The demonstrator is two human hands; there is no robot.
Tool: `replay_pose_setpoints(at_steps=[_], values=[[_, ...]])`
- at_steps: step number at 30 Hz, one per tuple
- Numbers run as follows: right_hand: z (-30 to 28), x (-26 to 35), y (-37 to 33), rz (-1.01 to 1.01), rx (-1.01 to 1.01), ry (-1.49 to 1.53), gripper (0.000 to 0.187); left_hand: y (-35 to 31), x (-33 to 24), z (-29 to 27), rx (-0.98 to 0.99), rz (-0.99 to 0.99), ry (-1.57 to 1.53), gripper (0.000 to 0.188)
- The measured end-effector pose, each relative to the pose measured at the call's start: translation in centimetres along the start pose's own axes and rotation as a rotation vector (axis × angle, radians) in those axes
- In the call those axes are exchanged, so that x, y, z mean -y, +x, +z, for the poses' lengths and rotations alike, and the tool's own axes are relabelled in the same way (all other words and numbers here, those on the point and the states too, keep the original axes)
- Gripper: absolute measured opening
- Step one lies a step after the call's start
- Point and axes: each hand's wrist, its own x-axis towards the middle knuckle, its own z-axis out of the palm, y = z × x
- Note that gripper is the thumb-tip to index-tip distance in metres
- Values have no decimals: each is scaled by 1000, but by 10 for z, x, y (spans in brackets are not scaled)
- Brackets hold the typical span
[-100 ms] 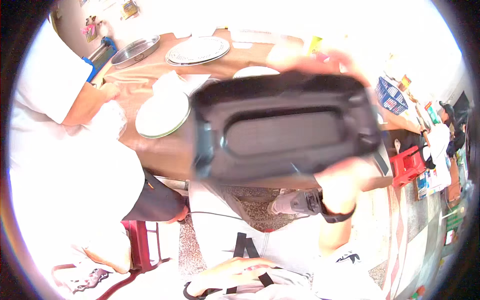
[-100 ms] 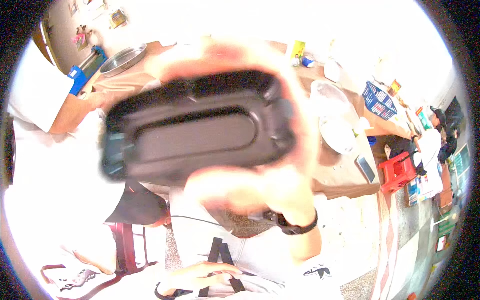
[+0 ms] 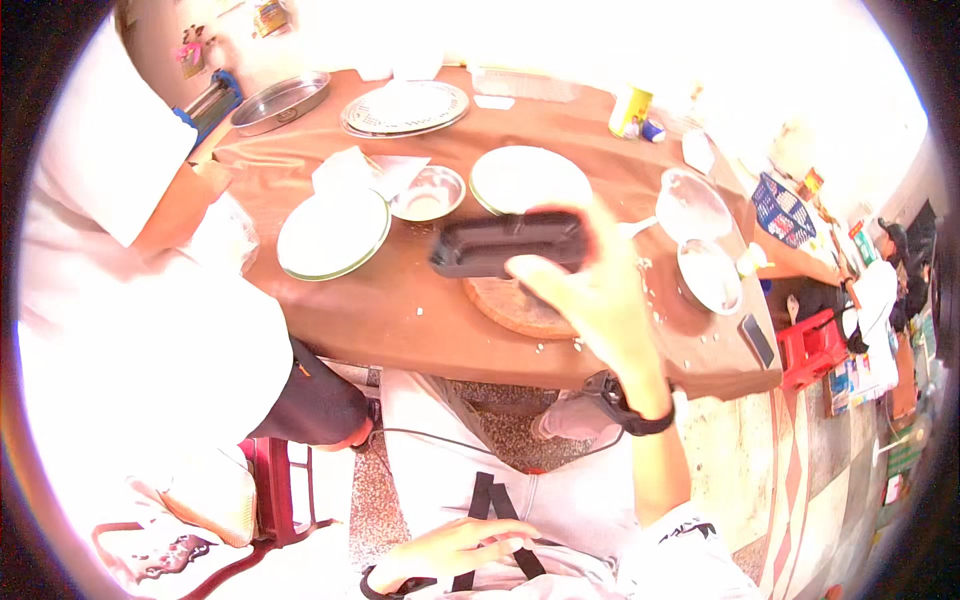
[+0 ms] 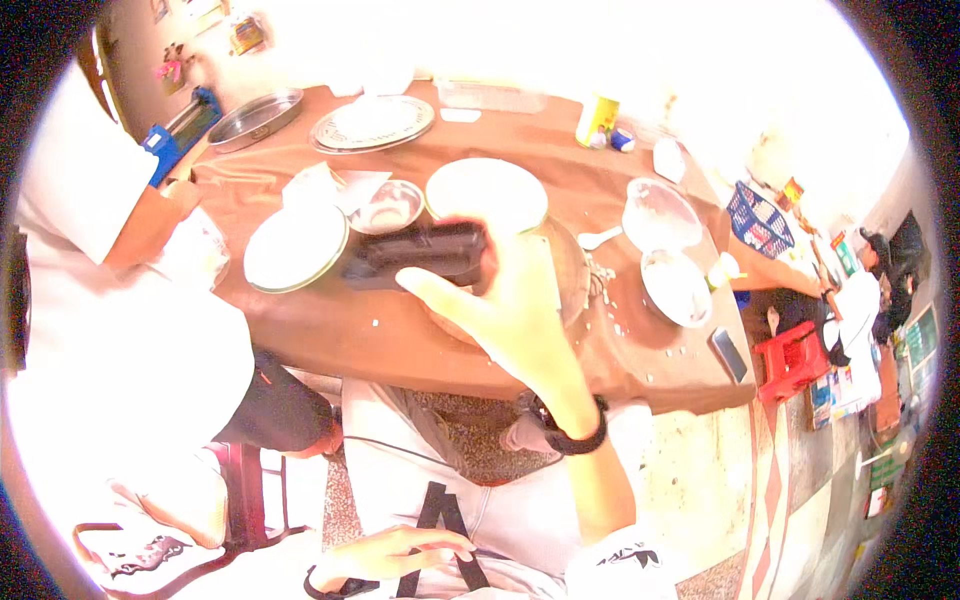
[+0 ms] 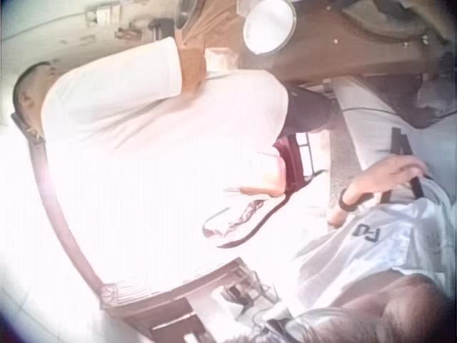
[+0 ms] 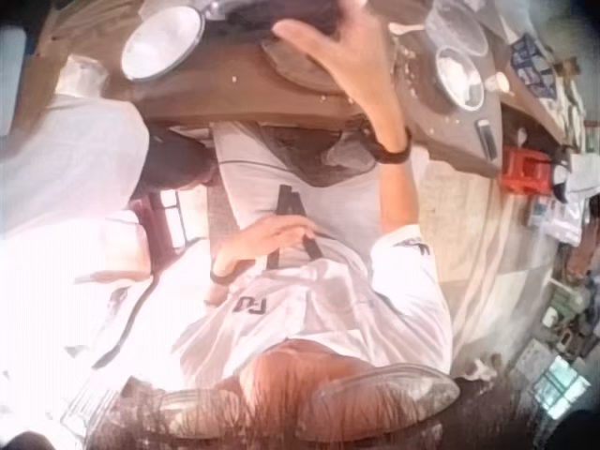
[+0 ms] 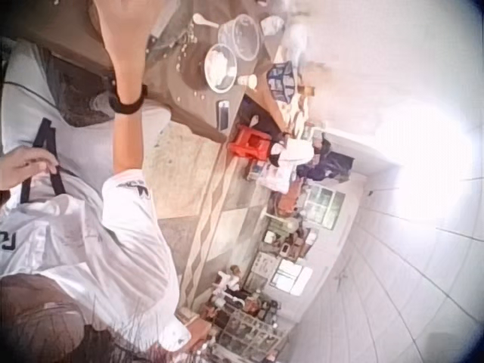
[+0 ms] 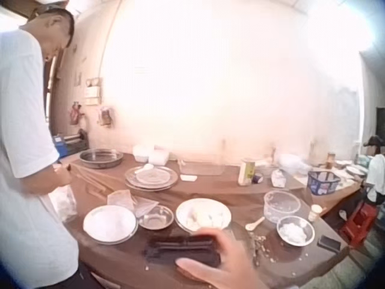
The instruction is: The person is chopping food, likely garlic or a root vegetable, on a wooden cutting board using a cleaver.
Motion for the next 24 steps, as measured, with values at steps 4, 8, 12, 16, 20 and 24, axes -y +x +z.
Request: replay_pose_setpoints(at_steps=[4,8,12,16,20,24], values=[[34,-52,-6,377,442,-486,60,-20,-34,24,-170,44,-103,42],[133,-158,8,298,384,-258,67,-26,-13,-29,-365,53,-221,39],[172,-210,14,443,551,-325,71,-10,0,-71,-411,12,-189,38],[172,-181,-18,85,364,-571,66,-20,1,-111,-578,-40,-72,37],[73,-107,-51,37,272,-447,56,-14,-37,-151,-614,-68,-88,36],[-56,-68,-98,141,153,-675,45,21,-65,-186,-535,-102,-97,37]])
